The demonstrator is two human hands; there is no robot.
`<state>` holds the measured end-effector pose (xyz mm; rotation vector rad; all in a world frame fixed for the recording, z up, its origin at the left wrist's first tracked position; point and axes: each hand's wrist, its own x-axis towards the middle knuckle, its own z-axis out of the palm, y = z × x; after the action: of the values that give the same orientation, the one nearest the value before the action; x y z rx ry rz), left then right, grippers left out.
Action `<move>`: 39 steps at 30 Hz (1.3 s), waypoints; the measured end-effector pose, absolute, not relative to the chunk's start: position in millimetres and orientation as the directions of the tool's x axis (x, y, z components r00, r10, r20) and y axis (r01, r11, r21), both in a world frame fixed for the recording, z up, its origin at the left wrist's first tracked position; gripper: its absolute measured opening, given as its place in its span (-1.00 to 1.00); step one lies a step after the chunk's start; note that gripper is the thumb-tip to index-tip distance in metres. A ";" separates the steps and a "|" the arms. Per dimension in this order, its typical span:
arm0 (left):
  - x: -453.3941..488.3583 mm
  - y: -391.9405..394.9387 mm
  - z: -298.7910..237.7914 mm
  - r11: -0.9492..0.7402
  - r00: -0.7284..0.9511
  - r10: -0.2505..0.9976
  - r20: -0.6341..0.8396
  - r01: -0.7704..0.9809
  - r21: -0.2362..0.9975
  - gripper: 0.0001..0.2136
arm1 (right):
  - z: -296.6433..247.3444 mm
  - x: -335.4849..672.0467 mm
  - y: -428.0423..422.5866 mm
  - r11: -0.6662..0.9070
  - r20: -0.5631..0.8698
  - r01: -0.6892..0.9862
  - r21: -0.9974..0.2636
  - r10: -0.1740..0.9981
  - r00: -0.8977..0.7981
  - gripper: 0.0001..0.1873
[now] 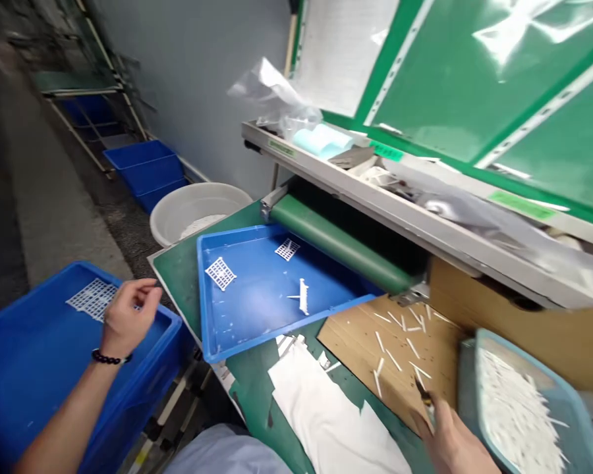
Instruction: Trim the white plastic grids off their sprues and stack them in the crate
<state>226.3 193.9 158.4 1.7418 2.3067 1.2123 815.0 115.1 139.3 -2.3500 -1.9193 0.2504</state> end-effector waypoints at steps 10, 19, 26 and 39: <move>490.1 329.9 149.1 -0.639 0.682 0.731 0.028 0.668 0.382 -0.43 | 149.9 700.8 63.1 -0.365 -0.265 0.665 -0.652 0.931 0.251 -0.51; 541.3 354.6 164.3 -0.599 0.547 0.699 -0.459 0.799 0.040 -0.32 | 119.9 682.2 -8.6 -0.495 -0.281 0.469 -0.731 0.846 0.454 -0.50; 489.7 288.5 211.2 -0.620 0.690 0.717 0.097 0.568 0.541 -0.42 | 153.9 683.5 2.3 -0.474 -0.353 0.459 -0.752 0.876 0.328 -0.55; 494.7 141.1 67.3 -0.407 0.648 0.757 0.086 0.365 0.837 -0.42 | 148.0 655.9 67.1 -0.329 -0.563 0.841 -0.430 0.826 0.035 -0.55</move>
<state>494.7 141.1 67.3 2.0202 0.8731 0.5869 655.9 67.1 148.0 -2.2736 -1.8316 1.2125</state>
